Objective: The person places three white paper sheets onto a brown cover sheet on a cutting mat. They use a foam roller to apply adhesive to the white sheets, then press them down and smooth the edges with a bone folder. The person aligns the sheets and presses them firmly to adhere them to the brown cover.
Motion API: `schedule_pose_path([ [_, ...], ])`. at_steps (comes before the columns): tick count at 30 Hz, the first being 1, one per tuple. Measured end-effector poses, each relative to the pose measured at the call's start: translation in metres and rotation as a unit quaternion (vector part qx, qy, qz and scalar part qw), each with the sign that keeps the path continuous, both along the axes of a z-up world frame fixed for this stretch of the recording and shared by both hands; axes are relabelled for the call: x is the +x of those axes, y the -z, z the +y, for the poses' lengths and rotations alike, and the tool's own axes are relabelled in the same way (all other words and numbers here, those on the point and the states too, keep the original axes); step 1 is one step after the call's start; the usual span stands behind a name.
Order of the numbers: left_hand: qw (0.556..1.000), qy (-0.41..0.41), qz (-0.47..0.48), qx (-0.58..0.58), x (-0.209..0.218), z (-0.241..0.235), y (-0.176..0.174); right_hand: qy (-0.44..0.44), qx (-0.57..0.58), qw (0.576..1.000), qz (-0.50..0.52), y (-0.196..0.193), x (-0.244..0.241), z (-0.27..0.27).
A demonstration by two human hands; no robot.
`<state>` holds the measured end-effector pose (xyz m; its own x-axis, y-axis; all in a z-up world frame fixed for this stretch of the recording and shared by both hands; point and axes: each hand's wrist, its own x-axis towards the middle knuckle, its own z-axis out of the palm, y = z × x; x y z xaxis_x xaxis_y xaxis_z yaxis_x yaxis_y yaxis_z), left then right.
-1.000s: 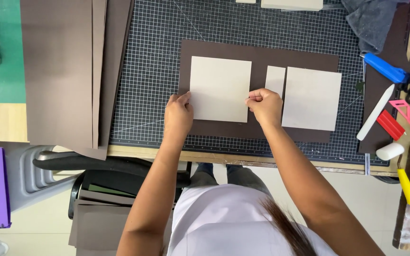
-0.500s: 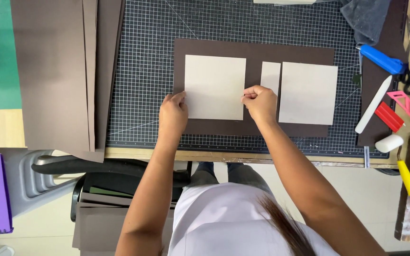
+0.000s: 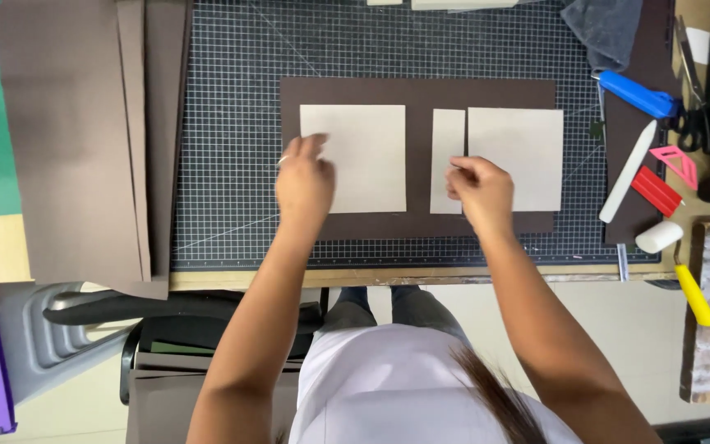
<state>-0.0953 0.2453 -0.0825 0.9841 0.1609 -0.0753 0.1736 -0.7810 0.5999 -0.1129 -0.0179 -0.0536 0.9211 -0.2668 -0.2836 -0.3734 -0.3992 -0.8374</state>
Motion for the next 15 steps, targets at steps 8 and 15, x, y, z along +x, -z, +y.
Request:
schedule_pose_path([
  [8, 0.959, 0.258, -0.041, 0.111, 0.119, -0.161, 0.082, 0.150, 0.243, 0.947, 0.150, 0.015, -0.114, -0.020],
  [15, 0.939, 0.289, 0.007, 0.189, 0.113, -0.200, 0.107, 0.309, 0.320, 0.864, 0.237, 0.007, -0.153, -0.019],
])
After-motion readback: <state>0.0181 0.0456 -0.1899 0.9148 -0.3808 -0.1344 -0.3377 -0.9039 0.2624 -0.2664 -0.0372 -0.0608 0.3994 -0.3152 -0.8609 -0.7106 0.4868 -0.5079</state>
